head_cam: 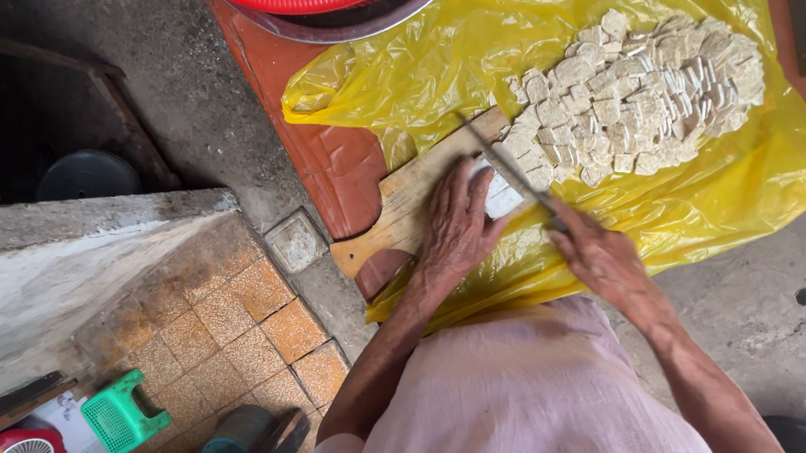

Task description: The person slices rectangular blocks of white tofu into small cubes using a knife on a wooden cutting board. The cut pieces are placed on a yellow plastic sheet and into a red colander. The person repeatedly picks up new blocks and continues cutting.

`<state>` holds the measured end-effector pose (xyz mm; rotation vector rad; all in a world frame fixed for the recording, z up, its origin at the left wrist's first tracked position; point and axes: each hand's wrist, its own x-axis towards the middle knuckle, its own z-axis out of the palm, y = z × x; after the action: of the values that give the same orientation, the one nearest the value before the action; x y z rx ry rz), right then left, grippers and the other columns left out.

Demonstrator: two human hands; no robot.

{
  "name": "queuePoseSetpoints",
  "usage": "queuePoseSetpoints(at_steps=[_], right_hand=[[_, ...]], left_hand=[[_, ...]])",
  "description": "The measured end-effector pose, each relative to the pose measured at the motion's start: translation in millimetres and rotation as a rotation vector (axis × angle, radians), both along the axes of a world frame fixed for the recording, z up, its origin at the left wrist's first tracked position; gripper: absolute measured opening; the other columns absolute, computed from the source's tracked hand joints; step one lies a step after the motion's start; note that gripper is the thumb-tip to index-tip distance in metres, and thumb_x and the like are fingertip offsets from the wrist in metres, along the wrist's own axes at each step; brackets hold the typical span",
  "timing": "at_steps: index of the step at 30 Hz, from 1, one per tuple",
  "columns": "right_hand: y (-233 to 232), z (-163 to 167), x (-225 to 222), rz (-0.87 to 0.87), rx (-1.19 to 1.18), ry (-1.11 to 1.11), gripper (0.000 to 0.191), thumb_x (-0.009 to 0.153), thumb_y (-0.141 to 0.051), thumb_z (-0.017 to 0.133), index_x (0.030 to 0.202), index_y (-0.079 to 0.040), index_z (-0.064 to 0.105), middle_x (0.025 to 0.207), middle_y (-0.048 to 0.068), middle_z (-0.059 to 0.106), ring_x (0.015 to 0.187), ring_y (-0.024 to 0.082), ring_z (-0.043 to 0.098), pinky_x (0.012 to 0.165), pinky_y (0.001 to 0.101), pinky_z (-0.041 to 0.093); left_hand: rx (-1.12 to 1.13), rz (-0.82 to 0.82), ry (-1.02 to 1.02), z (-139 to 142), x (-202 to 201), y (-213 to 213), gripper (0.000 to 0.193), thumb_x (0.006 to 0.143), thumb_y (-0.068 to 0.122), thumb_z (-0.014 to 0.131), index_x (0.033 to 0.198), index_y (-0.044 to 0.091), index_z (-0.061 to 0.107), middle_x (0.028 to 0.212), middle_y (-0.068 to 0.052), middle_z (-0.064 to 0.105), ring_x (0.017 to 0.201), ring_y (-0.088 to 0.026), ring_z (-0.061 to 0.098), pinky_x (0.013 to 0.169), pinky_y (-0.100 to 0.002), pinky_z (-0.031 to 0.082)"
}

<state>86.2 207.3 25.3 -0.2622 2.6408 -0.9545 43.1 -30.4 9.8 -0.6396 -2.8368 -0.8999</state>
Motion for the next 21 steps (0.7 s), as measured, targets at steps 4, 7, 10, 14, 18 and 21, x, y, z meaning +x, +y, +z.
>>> queuePoseSetpoints(at_steps=[4,7,10,14,18,21], right_hand=[[27.0,1.6,13.7,-0.112,0.103,0.049,0.053,0.101,-0.030,0.056,0.151,-0.016,0.045,0.121,0.018,0.069,0.089,0.037,0.073,0.066,0.0454,0.061],[29.1,3.2,18.0,-0.115,0.124,0.116,0.055,0.100,-0.029,0.060,0.150,-0.012,0.047,0.113,0.021,0.069,0.089,0.040,0.071,0.071,0.0480,0.059],[23.6,12.2,22.2,-0.113,0.141,0.087,0.054,0.099,-0.028,0.060,0.150,-0.013,0.048,0.110,0.021,0.070,0.085,0.041,0.071,0.070,0.0489,0.059],[22.7,36.3,36.7,-0.072,0.182,0.103,0.052,0.100,-0.028,0.059,0.149,-0.015,0.048,0.107,0.019,0.070,0.081,0.040,0.071,0.068,0.0495,0.059],[24.5,50.1,45.2,-0.061,0.282,-0.043,0.054,0.099,-0.030,0.056,0.151,-0.017,0.046,0.101,0.017,0.070,0.069,0.037,0.072,0.062,0.0477,0.061],[28.9,53.6,52.0,-0.045,0.303,-0.022,0.054,0.099,-0.031,0.056,0.151,-0.016,0.046,0.100,0.017,0.070,0.067,0.038,0.071,0.060,0.0483,0.060]], left_hand=[[-0.005,0.037,-0.087,-5.1,1.7,3.7,0.080,0.083,0.025,0.081,0.148,0.000,0.042,0.152,-0.027,0.039,0.140,-0.043,0.044,0.115,-0.052,0.041],[0.049,0.022,-0.148,-11.8,-7.4,12.1,0.079,0.082,0.026,0.081,0.147,0.001,0.042,0.153,-0.025,0.040,0.140,-0.043,0.044,0.115,-0.051,0.041],[0.031,0.021,-0.137,-16.1,-14.0,18.0,0.079,0.080,0.026,0.082,0.145,0.004,0.043,0.154,-0.025,0.039,0.141,-0.042,0.043,0.115,-0.051,0.041],[-0.012,0.018,-0.148,-15.7,-14.4,18.8,0.080,0.079,0.028,0.082,0.145,0.004,0.043,0.156,-0.028,0.035,0.140,-0.044,0.041,0.114,-0.051,0.040],[-0.078,0.008,-0.175,-14.2,-14.9,20.4,0.080,0.083,0.032,0.080,0.147,0.002,0.043,0.152,-0.030,0.034,0.137,-0.045,0.042,0.112,-0.053,0.040],[-0.155,0.018,-0.187,-13.9,-15.5,21.8,0.079,0.081,0.034,0.081,0.145,0.003,0.045,0.149,-0.025,0.039,0.133,-0.042,0.045,0.109,-0.056,0.041]])
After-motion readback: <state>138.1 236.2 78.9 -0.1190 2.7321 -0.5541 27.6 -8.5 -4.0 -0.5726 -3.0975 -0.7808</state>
